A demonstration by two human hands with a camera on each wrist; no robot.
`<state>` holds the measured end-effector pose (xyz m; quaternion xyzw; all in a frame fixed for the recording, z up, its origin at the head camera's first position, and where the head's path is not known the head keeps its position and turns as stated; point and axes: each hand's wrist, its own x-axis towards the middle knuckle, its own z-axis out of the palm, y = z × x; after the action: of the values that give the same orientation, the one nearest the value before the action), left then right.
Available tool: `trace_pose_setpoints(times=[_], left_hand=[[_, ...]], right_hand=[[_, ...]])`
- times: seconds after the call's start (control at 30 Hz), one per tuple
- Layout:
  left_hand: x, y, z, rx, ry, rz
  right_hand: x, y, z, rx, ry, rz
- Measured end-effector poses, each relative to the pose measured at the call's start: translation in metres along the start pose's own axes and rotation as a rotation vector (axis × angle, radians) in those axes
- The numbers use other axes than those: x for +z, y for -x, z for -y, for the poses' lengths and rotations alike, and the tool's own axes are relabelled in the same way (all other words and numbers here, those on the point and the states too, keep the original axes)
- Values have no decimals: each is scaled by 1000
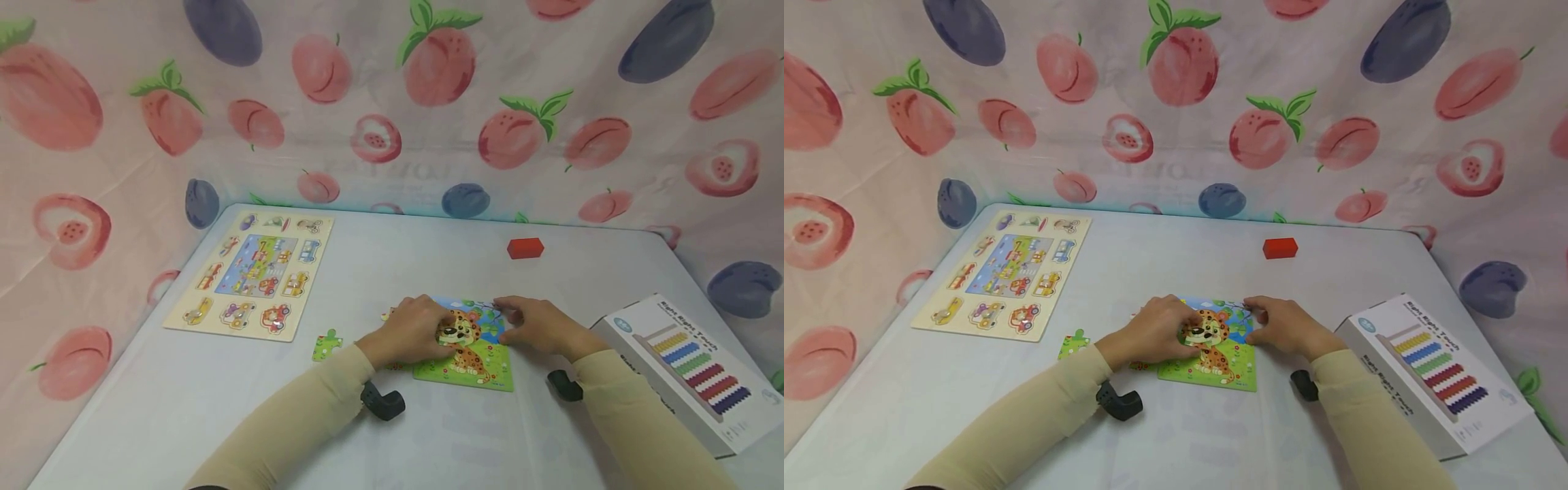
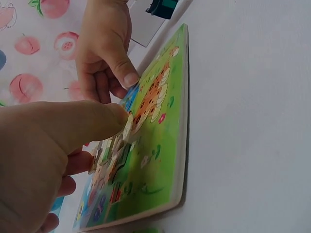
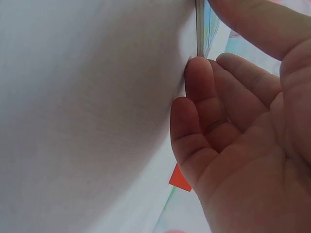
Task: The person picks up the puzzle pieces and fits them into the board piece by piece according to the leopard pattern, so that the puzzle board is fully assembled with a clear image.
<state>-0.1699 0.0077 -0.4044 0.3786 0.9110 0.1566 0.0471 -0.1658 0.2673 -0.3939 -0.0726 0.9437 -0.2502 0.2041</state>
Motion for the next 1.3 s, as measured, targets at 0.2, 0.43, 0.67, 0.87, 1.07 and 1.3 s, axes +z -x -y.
trace_pose_setpoints(times=[0.2, 0.43, 0.67, 0.87, 1.07, 1.3], left_hand=[[3, -3, -4, -4, 20, -11], [8, -7, -6, -20, 14, -16], [12, -9, -10, -30, 16, -10], [13, -9, -12, -22, -3, -22], [12, -8, -13, -17, -27, -28], [13, -8, -12, -35, -33, -35]], right_hand=[[-1, 0, -1, -11, -5, 0], [-2, 1, 0, -22, -15, 4], [-2, 2, 0, -27, -12, 2], [-1, 1, -2, -35, -17, -3], [-1, 1, -3, -33, -16, -5], [-1, 1, -2, -25, -18, -4]])
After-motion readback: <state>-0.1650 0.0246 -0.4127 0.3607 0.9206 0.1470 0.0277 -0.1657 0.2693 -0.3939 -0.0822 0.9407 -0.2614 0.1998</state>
